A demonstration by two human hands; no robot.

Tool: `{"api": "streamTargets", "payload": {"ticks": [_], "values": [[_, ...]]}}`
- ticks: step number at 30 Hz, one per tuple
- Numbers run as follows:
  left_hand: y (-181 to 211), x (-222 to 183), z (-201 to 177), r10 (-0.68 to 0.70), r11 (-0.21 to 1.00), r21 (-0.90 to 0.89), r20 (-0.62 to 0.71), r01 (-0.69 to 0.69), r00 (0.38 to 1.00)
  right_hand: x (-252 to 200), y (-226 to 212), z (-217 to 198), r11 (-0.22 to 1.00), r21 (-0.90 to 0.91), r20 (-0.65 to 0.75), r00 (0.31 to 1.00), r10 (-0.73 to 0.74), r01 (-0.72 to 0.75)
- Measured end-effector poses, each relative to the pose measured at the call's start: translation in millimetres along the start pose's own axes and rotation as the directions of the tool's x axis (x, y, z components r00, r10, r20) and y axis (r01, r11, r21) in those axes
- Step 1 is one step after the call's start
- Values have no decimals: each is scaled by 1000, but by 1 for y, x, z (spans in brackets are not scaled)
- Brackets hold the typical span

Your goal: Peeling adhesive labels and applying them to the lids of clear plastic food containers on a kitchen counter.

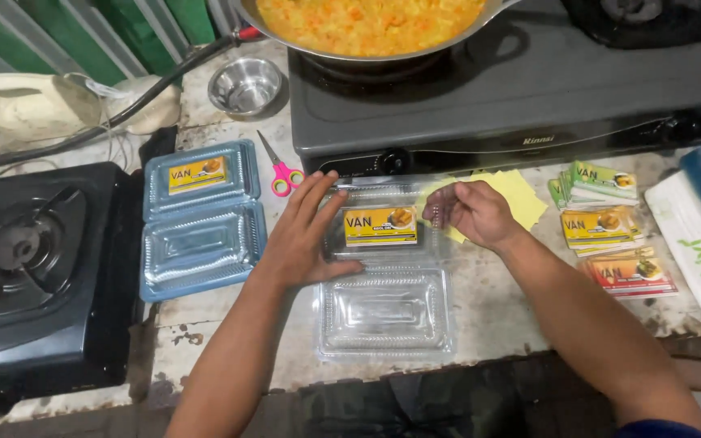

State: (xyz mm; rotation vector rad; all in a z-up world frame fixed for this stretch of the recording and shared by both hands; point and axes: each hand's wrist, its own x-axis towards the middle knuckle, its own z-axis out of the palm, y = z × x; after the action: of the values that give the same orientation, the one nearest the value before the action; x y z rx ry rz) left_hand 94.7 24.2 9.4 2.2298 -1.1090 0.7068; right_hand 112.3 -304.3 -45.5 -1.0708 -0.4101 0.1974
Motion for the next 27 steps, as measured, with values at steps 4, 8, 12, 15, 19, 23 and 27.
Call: {"api": "streamTargets", "payload": {"ticks": [4,8,12,15,19,23,27], "values": [[1,-1,3,15,999,-40,-31,-16,999,-5,20,-28,999,41,9,1000,-12,11],[4,1,2,-4,1000,-30,-19,3,1000,-6,27,-32,986,161,123,991,-55,35],[5,-1,6,-28,999,-27,-2,28,1000,-7,33,-28,975,214,131,987,-92,62],[4,0,8,-12,1000,-25,-30,12,999,-8,29,-23,971,235,159,983,-91,52],[7,4,7,10,1000,-15,-49,-11,999,-7,30,-23,972,229,165,981,-100,60],[4,-1,9,-3,1000,-29,-35,2,999,-10,33,-18,960,278,147,985,-89,45],[8,1,6,-33,998,-54,-5,33,999,-10,33,-13,957,280,140,984,-112,69]]}}
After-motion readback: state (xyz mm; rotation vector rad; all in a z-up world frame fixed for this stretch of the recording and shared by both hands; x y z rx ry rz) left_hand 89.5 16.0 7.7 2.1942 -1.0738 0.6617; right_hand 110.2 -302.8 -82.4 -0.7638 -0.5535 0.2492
